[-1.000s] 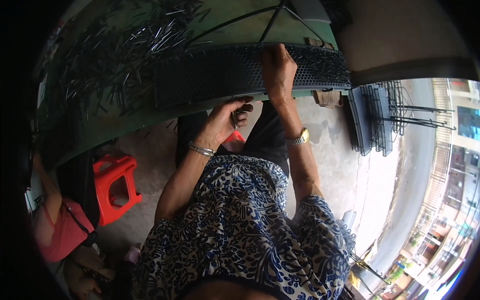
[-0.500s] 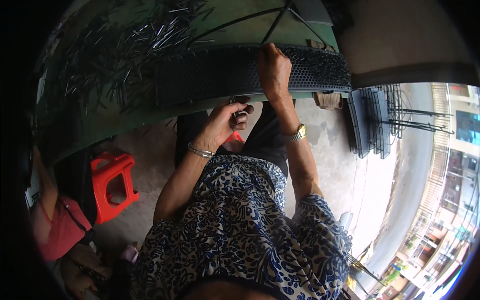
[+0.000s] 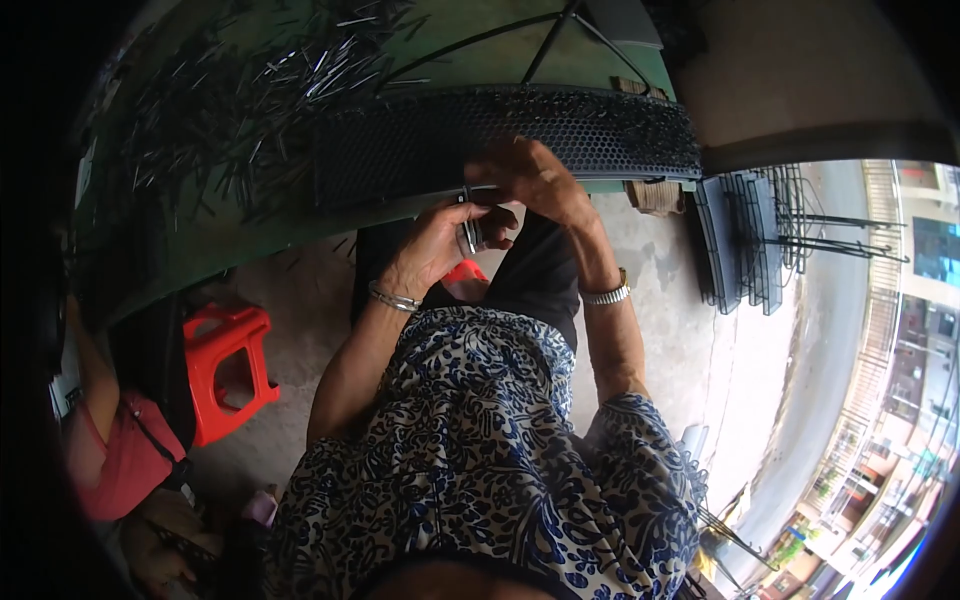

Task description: Inserting small metal pins into a perforated metal sheet or plate as part of an assembly process.

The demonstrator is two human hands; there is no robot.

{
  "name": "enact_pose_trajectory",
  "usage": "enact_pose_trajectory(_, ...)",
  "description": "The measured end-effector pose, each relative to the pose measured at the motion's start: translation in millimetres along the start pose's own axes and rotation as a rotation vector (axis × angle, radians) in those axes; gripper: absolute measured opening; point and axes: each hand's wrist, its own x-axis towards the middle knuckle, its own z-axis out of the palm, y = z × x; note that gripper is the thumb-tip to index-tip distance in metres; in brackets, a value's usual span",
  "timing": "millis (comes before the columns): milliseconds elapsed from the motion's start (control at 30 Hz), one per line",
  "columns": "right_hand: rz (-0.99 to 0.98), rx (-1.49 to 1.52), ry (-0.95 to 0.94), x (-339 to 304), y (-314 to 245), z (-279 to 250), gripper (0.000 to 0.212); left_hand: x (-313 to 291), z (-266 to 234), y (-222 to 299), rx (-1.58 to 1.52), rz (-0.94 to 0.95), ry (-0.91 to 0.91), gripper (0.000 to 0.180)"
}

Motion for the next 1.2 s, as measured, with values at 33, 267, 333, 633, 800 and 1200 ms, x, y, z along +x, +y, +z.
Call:
enact_pose_trajectory(33, 0.187, -0.179, -0.114, 0, -16, 6, 0.023, -4, 1, 3, 0.010, -0.003, 0.031, 0.026)
enact_pose_trajectory(267, 0.359, -0.317, -0.211, -4, -23, 7, 0.017, 1, 1, 3, 0.041, -0.055, 0.050, 0.023)
enact_pose_trajectory(333, 0.312, -0.330, -0.209, -5, -19, 4, 0.017, -1, 4, 4, 0.043, -0.039, 0.064, 0.022)
enact_pose_trajectory(633, 0.430, -0.314, -0.188, -6, -31, 15, 0.015, -6, 4, 10, 0.130, -0.171, 0.089, 0.012)
enact_pose_trajectory(800, 0.403, -0.394, -0.311, -1, -32, 12, 0.015, -5, -2, 10, 0.247, -0.190, 0.005, 0.009)
enact_pose_trajectory(1200, -0.183, -0.825, 0.329, -13, -37, 32, 0.019, -3, 12, 26, -0.071, -0.093, 0.081, 0.047)
